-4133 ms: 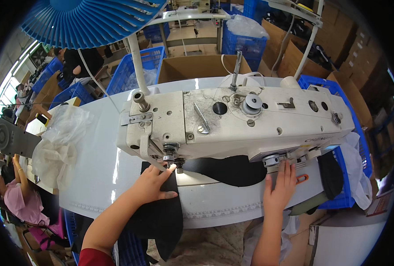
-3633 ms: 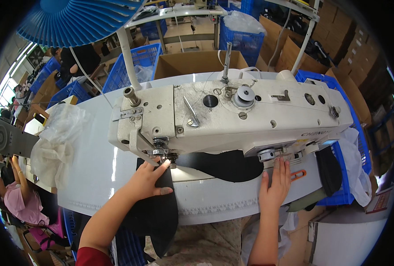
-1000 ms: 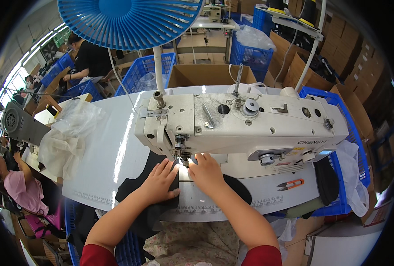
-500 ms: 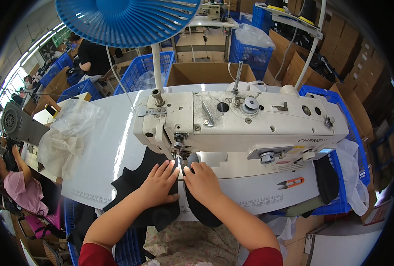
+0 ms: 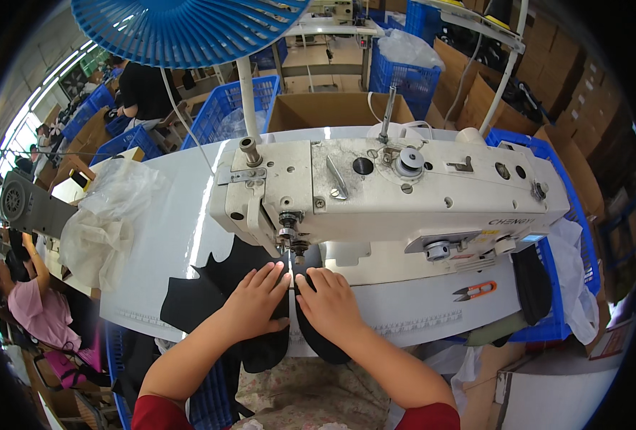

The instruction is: The person sews pieces of black fabric together using an industrial sewing machine, then trims the thread with thread snips.

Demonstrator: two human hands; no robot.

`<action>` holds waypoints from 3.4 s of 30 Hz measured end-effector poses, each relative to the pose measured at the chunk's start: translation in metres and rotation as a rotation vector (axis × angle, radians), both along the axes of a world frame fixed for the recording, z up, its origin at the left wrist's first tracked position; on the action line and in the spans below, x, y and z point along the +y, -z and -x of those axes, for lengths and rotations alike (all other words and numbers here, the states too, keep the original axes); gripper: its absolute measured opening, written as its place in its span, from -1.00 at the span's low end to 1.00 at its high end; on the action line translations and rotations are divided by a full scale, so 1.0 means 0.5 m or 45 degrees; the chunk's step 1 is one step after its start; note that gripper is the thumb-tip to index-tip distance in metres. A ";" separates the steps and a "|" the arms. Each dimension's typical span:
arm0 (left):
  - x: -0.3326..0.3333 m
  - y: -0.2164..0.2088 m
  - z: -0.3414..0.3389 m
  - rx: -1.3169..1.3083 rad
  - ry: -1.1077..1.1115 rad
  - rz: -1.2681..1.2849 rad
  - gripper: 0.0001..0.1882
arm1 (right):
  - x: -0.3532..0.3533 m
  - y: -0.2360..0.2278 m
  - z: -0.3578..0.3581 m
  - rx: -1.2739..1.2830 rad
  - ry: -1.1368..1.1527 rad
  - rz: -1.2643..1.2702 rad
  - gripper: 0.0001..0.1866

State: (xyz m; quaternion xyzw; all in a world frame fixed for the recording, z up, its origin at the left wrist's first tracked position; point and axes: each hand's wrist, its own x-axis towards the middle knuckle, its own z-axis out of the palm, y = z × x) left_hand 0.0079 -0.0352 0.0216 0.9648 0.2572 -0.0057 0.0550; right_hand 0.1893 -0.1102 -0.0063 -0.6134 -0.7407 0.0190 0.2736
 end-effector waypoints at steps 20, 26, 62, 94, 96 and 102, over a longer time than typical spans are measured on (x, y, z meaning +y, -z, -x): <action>-0.103 -0.038 0.112 0.042 0.218 0.352 -0.09 | -0.153 -0.050 -0.024 -0.253 -0.322 0.381 -0.31; -0.084 -0.001 0.125 -0.289 0.263 0.426 -0.45 | -0.157 -0.012 -0.049 0.028 -0.458 0.304 -0.49; -0.024 -0.009 0.073 -0.347 0.223 0.238 -0.59 | -0.081 0.006 -0.060 0.046 -0.310 0.182 -0.53; 0.049 -0.015 0.032 -0.229 0.203 0.054 -0.63 | 0.010 0.013 -0.082 -0.040 -0.228 0.077 -0.62; 0.053 -0.013 0.031 -0.222 0.199 0.031 -0.63 | 0.015 0.013 -0.081 -0.047 -0.222 0.074 -0.62; 0.065 -0.019 0.021 -0.160 0.209 -0.040 -0.64 | 0.028 0.018 -0.081 -0.091 -0.194 0.051 -0.63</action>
